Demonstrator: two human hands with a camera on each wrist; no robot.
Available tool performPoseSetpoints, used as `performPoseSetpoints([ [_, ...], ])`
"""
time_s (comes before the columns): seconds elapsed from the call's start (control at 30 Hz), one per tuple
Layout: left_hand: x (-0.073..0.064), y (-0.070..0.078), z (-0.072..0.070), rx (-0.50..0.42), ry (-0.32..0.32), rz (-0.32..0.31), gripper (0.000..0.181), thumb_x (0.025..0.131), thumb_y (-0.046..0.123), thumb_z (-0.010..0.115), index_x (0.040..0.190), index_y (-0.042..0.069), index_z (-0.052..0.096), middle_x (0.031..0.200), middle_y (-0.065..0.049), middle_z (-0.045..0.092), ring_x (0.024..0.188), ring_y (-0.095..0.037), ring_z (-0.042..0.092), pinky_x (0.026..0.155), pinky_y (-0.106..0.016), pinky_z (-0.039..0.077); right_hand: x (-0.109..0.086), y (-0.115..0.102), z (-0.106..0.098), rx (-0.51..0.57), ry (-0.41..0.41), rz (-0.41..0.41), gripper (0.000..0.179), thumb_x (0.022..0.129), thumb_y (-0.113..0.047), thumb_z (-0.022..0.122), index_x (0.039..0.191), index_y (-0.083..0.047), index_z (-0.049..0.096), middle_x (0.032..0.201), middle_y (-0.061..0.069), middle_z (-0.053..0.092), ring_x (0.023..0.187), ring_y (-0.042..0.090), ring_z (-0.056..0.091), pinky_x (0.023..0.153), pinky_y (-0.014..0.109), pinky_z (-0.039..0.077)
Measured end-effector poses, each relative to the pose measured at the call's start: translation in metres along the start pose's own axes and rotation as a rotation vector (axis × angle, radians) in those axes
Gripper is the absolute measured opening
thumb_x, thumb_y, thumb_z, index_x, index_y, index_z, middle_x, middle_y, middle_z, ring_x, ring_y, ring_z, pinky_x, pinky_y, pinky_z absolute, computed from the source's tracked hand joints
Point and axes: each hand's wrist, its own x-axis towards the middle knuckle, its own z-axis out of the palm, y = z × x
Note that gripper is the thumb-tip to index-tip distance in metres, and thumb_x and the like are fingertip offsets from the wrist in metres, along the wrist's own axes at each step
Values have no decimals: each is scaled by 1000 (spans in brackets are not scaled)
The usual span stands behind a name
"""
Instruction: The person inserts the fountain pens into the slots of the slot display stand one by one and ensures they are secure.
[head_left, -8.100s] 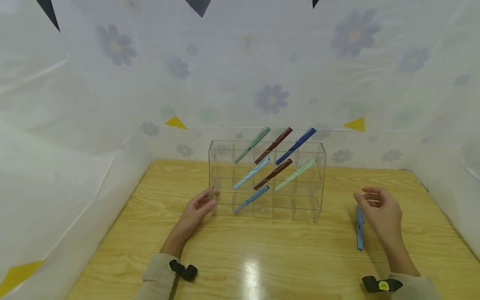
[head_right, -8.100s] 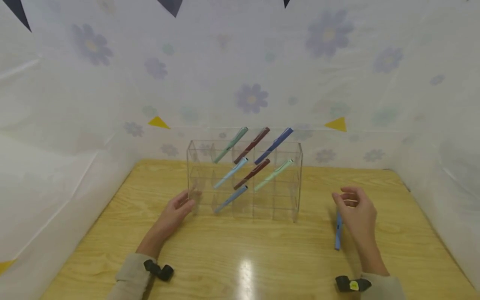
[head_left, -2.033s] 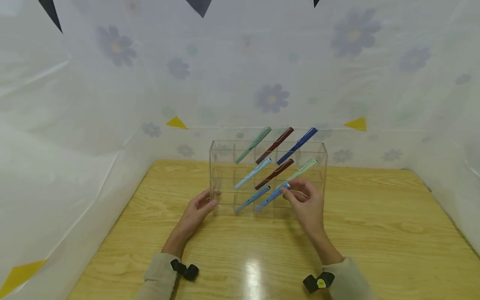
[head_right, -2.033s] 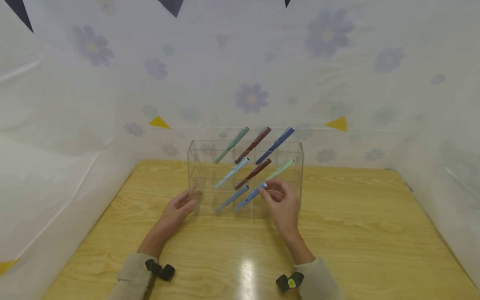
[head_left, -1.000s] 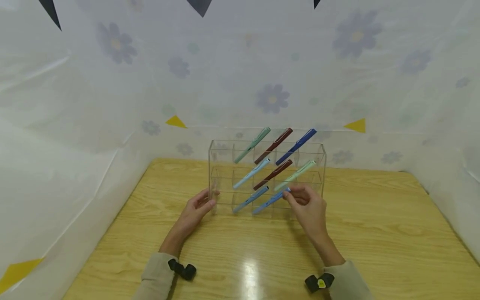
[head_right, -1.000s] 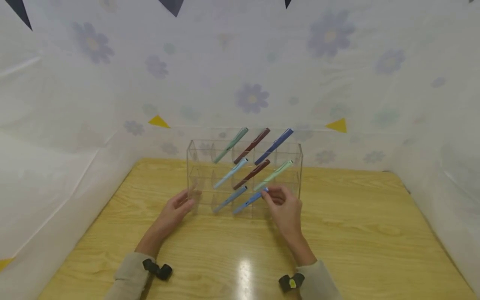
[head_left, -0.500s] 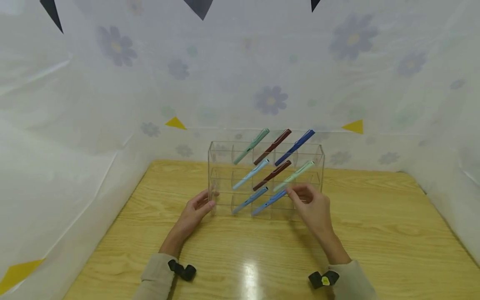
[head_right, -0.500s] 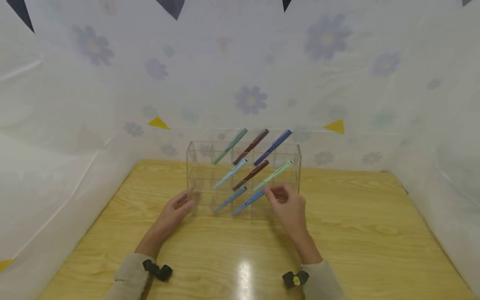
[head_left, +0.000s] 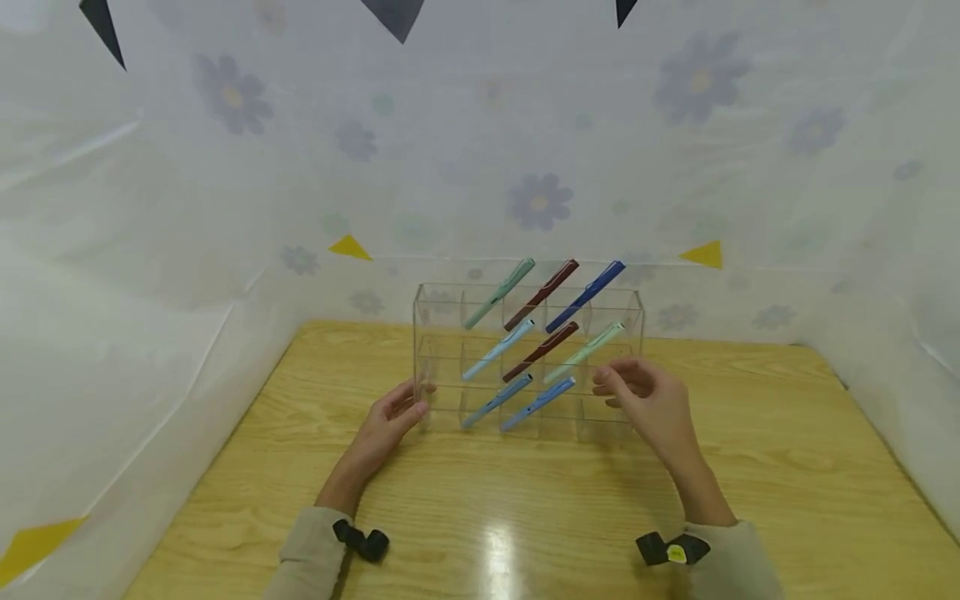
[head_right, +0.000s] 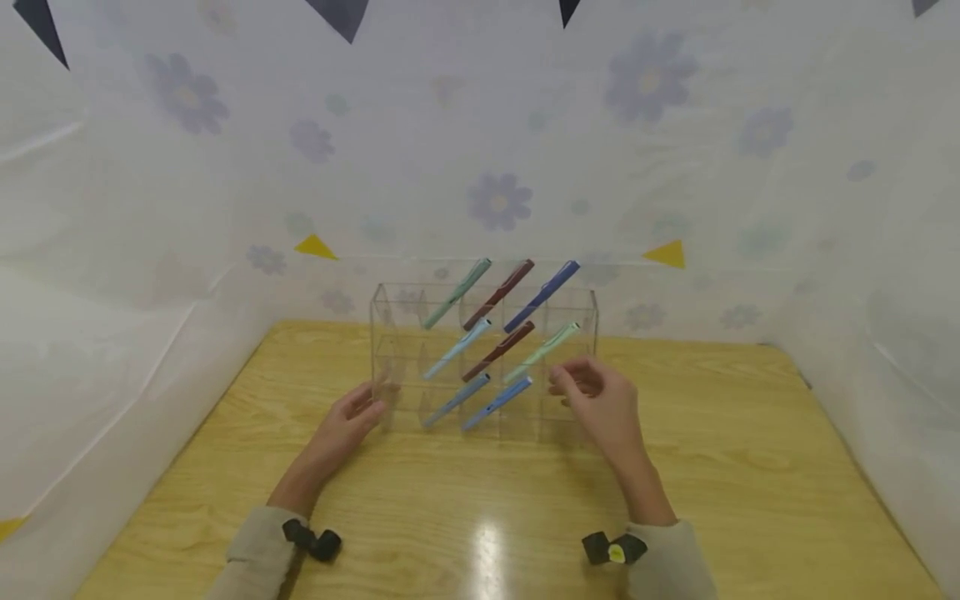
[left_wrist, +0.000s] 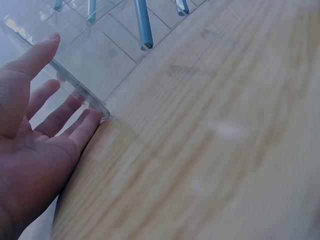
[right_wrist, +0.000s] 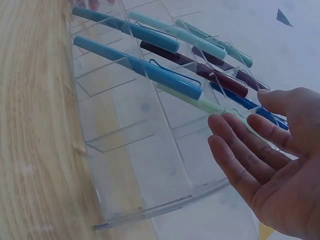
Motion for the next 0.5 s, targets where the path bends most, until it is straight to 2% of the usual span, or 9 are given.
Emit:
performPoseSetpoints([
  [0.2, 1, 0, 1, 15, -1, 2, 57, 106, 25, 61, 157, 9, 42, 149, -12, 55, 142, -30, 47, 103, -29, 47, 1, -2, -22, 89, 18, 24, 23, 104, -16, 64, 111, 5, 68, 101, 18, 76, 84, 20, 76, 70, 35, 61],
  [0.27, 3, 1, 1, 0, -6, -2, 57, 106, 25, 61, 158, 13, 42, 151, -11, 52, 143, -29, 45, 104, -31, 46, 1, -1, -31, 93, 43, 28, 25, 104, -17, 63, 112, 6, 67, 99, 16, 76, 84, 20, 76, 70, 35, 61],
  [0.43, 2, 7, -5, -14, -10, -38, 57, 108, 30, 57, 160, 29, 36, 161, -2, 38, 147, -26, 38, 109, -36, 43, -2, 9, -54, 48, 116, 12, 23, 104, -13, 62, 114, 8, 66, 96, 12, 76, 83, 18, 76, 72, 30, 60],
  [0.5, 2, 13, -11, -39, -15, -31, 56, 110, 33, 51, 162, 28, 32, 164, -4, 33, 149, -27, 34, 114, -41, 39, -4, 15, -63, -15, 120, -4, 21, 104, -11, 62, 116, 6, 67, 98, 11, 76, 85, 14, 75, 73, 26, 59],
])
